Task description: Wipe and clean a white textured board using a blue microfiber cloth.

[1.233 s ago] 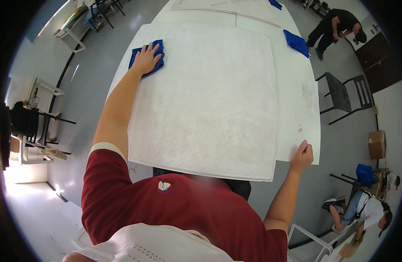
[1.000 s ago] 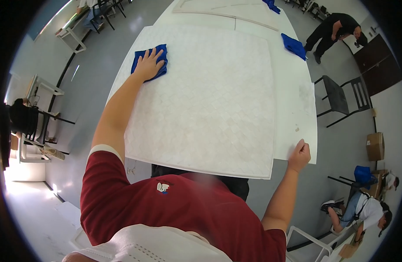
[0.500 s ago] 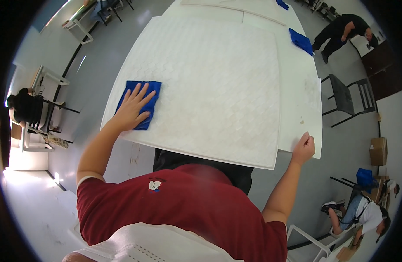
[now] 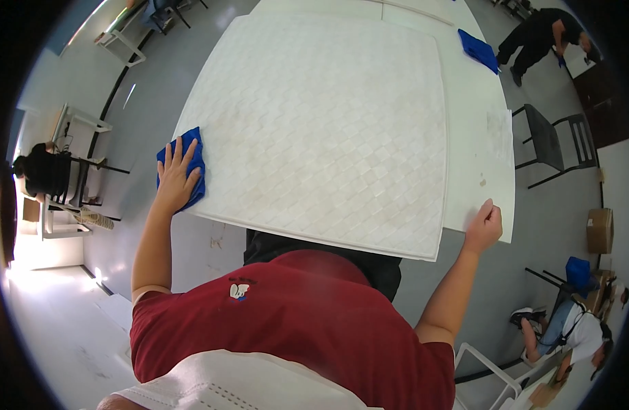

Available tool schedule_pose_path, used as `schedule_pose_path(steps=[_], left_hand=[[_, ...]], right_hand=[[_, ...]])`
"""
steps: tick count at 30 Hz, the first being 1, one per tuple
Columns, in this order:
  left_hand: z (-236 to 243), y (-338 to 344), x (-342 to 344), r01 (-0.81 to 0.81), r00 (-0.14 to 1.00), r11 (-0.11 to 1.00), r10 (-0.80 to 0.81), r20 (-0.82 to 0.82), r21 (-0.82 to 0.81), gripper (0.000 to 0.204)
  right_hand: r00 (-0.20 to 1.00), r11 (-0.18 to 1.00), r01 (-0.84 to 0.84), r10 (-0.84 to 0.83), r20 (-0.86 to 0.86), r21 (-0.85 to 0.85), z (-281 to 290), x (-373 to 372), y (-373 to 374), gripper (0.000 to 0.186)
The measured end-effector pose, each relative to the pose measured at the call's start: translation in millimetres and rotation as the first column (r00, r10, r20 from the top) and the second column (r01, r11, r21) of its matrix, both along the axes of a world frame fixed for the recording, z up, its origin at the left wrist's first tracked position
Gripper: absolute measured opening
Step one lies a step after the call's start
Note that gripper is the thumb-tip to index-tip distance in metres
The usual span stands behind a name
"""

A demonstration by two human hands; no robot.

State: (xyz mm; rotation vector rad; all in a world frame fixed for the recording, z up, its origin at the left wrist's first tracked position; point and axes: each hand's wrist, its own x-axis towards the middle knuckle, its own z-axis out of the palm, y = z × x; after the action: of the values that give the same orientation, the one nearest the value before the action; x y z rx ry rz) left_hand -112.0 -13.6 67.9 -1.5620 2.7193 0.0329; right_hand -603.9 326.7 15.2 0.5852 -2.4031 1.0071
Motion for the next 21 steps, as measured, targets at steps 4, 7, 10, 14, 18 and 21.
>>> schedule_pose_path(steps=[4, 7, 10, 14, 18, 21], left_hand=[[-4.3, -15.0, -6.9, -0.006, 1.0, 1.0, 0.006, -0.022, -0.003, 0.057], [-11.1, -40.1, -22.7, 0.032, 0.999, 0.999, -0.033, -0.042, -0.024, 0.057], [-14.7, -69.0, -50.7, 0.095, 0.994, 0.995, -0.097, -0.055, -0.043, 0.059], [-18.5, -105.3, -97.4, 0.149, 0.985, 0.989, -0.15, -0.085, -0.022, 0.061], [-20.2, -137.4, -143.4, 0.132, 0.989, 0.991, -0.133, -0.068, -0.013, 0.061], [-24.0, -157.3, -162.6, 0.1, 0.993, 0.995, -0.1, -0.062, -0.008, 0.06]], right_hand=[[0.999, 0.999, -0.016, 0.017, 0.031, -0.038, 1.7, 1.7, -2.5, 0.038], [1.0, 1.0, -0.005, 0.005, 0.023, 0.0, -0.2, -1.8, -0.5, 0.038], [1.0, 1.0, -0.004, 0.004, 0.011, 0.009, 0.2, -2.9, -0.2, 0.037], [1.0, 1.0, -0.025, 0.025, 0.011, 0.019, 1.7, -2.3, -2.1, 0.037], [1.0, 1.0, -0.003, 0.003, 0.016, 0.016, -1.3, -4.6, -0.4, 0.037], [1.0, 1.0, -0.003, 0.003, -0.013, 0.011, -2.9, -5.9, 0.2, 0.036]])
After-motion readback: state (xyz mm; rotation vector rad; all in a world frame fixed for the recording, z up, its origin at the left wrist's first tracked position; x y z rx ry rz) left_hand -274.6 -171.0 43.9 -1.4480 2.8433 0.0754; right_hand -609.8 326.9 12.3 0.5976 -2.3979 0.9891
